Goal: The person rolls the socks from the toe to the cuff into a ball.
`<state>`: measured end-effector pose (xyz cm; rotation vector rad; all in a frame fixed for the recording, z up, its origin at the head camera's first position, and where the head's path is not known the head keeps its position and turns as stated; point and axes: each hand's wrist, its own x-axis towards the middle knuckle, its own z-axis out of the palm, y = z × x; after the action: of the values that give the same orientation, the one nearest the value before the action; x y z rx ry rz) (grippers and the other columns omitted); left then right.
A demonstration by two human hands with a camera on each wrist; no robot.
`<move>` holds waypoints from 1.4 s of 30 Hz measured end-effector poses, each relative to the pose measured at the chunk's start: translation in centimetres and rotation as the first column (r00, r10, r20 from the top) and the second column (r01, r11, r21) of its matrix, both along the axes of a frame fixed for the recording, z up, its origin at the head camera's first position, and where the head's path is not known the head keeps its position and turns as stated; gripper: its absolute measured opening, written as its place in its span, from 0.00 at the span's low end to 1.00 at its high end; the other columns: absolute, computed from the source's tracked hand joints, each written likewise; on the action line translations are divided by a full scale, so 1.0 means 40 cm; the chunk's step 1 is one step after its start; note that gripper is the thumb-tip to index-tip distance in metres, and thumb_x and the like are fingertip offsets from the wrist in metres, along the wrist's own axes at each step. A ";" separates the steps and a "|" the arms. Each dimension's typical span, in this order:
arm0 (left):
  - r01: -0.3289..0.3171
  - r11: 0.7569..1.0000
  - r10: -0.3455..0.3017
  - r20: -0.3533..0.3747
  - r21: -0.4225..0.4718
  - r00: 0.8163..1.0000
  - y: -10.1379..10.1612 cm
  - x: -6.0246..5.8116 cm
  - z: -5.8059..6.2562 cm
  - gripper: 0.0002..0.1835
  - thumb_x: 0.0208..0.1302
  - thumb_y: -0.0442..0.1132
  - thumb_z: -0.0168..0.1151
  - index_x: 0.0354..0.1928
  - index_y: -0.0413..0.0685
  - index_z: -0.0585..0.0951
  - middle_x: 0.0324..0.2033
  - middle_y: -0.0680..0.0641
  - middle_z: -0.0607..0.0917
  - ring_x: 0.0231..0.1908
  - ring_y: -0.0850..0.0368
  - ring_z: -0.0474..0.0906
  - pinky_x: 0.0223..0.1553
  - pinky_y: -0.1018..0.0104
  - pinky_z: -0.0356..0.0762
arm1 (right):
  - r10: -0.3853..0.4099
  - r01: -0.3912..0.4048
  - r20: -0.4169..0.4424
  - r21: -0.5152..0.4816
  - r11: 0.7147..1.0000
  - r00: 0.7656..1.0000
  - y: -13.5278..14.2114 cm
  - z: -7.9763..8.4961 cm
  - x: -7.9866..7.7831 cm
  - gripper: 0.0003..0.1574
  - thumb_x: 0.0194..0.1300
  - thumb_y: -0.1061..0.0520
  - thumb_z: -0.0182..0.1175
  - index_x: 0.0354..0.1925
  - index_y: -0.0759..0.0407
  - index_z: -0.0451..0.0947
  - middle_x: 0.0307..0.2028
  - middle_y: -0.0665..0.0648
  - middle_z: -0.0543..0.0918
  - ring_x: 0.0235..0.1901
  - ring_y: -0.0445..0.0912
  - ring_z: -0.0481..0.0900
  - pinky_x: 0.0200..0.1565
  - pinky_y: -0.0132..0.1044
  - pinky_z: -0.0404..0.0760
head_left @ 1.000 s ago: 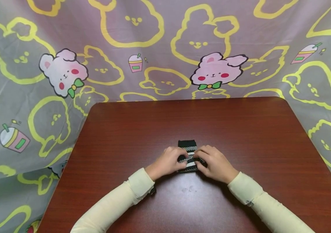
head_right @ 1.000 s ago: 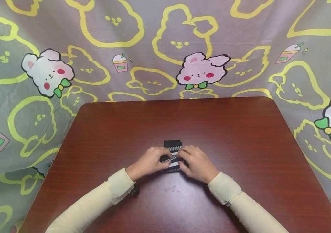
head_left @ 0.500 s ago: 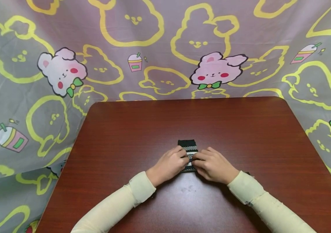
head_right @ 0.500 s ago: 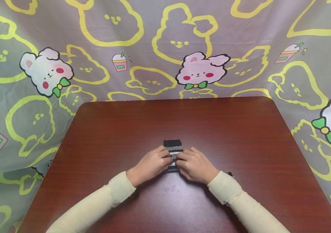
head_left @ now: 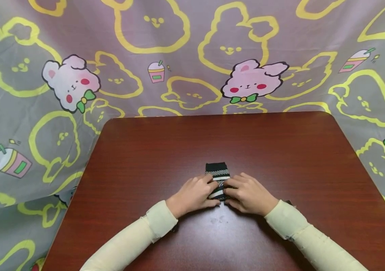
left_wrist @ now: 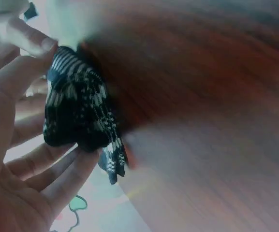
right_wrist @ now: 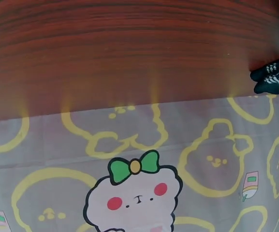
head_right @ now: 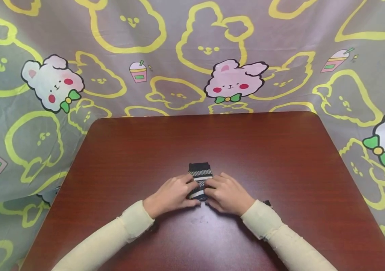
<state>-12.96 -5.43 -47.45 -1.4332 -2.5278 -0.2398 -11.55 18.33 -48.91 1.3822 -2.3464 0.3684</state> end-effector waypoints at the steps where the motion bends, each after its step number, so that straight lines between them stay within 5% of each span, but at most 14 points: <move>1: -0.009 1.000 0.008 -0.004 -0.015 1.000 0.002 0.005 -0.001 0.26 0.53 0.61 0.74 0.41 0.48 0.82 0.37 0.49 0.77 0.31 0.56 0.79 0.26 0.63 0.82 | 0.000 0.000 0.005 -0.002 1.000 1.000 0.001 0.000 0.001 0.18 0.50 0.47 0.76 0.37 0.54 0.85 0.41 0.53 0.84 0.36 0.48 0.80 0.36 0.43 0.76; 5: -0.057 0.996 0.054 -0.042 -0.065 0.998 0.011 0.021 -0.009 0.31 0.46 0.63 0.77 0.42 0.47 0.82 0.39 0.48 0.76 0.32 0.55 0.79 0.24 0.64 0.81 | 0.001 -0.001 0.003 0.008 1.000 1.000 0.002 -0.002 0.001 0.22 0.46 0.46 0.79 0.38 0.55 0.85 0.42 0.54 0.84 0.37 0.49 0.81 0.38 0.44 0.77; 16: -0.110 0.994 0.108 -0.074 -0.015 0.991 0.031 0.021 -0.016 0.14 0.48 0.46 0.72 0.32 0.45 0.82 0.29 0.49 0.80 0.25 0.54 0.79 0.24 0.63 0.81 | -0.033 0.034 0.031 -0.031 0.999 0.999 0.000 -0.014 0.004 0.28 0.42 0.46 0.81 0.40 0.56 0.84 0.44 0.55 0.84 0.35 0.49 0.81 0.37 0.44 0.77; 20: -0.110 0.993 0.110 -0.008 0.045 0.994 0.025 0.015 -0.019 0.13 0.47 0.44 0.71 0.33 0.45 0.82 0.27 0.50 0.81 0.24 0.55 0.79 0.22 0.62 0.80 | -0.055 0.057 0.039 -0.031 0.998 0.998 -0.005 -0.014 0.009 0.28 0.41 0.48 0.81 0.39 0.58 0.81 0.42 0.55 0.83 0.36 0.49 0.81 0.36 0.43 0.76; 24: -0.134 0.983 0.113 0.154 0.129 0.982 0.020 0.004 -0.013 0.15 0.49 0.41 0.70 0.39 0.45 0.80 0.24 0.53 0.79 0.22 0.60 0.76 0.19 0.66 0.76 | -0.104 0.112 0.089 -0.085 0.990 0.991 -0.006 -0.014 0.014 0.26 0.44 0.52 0.78 0.41 0.58 0.79 0.38 0.53 0.83 0.37 0.48 0.81 0.37 0.44 0.77; 27: -0.196 0.964 0.127 0.334 0.182 0.934 0.014 -0.004 -0.009 0.16 0.51 0.41 0.69 0.42 0.47 0.77 0.23 0.56 0.79 0.21 0.64 0.74 0.20 0.69 0.74 | -0.144 0.169 0.173 -0.137 0.976 0.974 -0.005 -0.015 0.016 0.25 0.47 0.54 0.75 0.45 0.58 0.79 0.37 0.53 0.84 0.36 0.48 0.81 0.39 0.46 0.79; 31: -0.317 0.920 0.163 0.509 0.231 0.845 0.006 -0.015 -0.003 0.14 0.55 0.42 0.68 0.44 0.50 0.80 0.32 0.53 0.84 0.30 0.60 0.79 0.32 0.66 0.77 | -0.178 0.248 0.320 -0.193 0.949 0.930 -0.005 -0.010 0.016 0.24 0.53 0.55 0.73 0.48 0.57 0.79 0.38 0.53 0.85 0.35 0.45 0.82 0.37 0.46 0.81; 35: -0.399 0.884 0.190 0.592 0.244 0.783 0.002 -0.026 0.002 0.13 0.60 0.43 0.67 0.46 0.47 0.85 0.40 0.48 0.84 0.37 0.56 0.78 0.41 0.61 0.76 | -0.185 0.315 0.442 -0.241 0.918 0.878 -0.010 -0.001 0.010 0.20 0.58 0.57 0.70 0.50 0.58 0.81 0.43 0.52 0.85 0.40 0.44 0.82 0.41 0.46 0.83; 38: -0.443 0.866 0.205 0.642 0.234 0.739 0.004 -0.034 0.004 0.14 0.63 0.43 0.67 0.48 0.45 0.86 0.36 0.49 0.84 0.30 0.59 0.76 0.35 0.65 0.74 | -0.222 0.373 0.490 -0.237 0.897 0.843 -0.015 0.005 0.007 0.19 0.62 0.57 0.68 0.51 0.60 0.83 0.46 0.52 0.82 0.41 0.43 0.80 0.42 0.45 0.80; 42: -0.485 0.840 0.218 0.668 0.242 0.711 0.008 -0.044 0.004 0.14 0.65 0.43 0.67 0.49 0.45 0.84 0.31 0.53 0.85 0.27 0.62 0.76 0.33 0.65 0.74 | -0.290 0.452 0.523 -0.213 0.866 0.802 -0.025 0.010 0.003 0.19 0.65 0.55 0.65 0.52 0.61 0.84 0.43 0.52 0.80 0.36 0.44 0.76 0.37 0.44 0.77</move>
<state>-14.74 -5.10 -47.31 -0.7306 -2.9221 -1.2688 -11.43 17.32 -48.51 0.6869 -2.7016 1.0238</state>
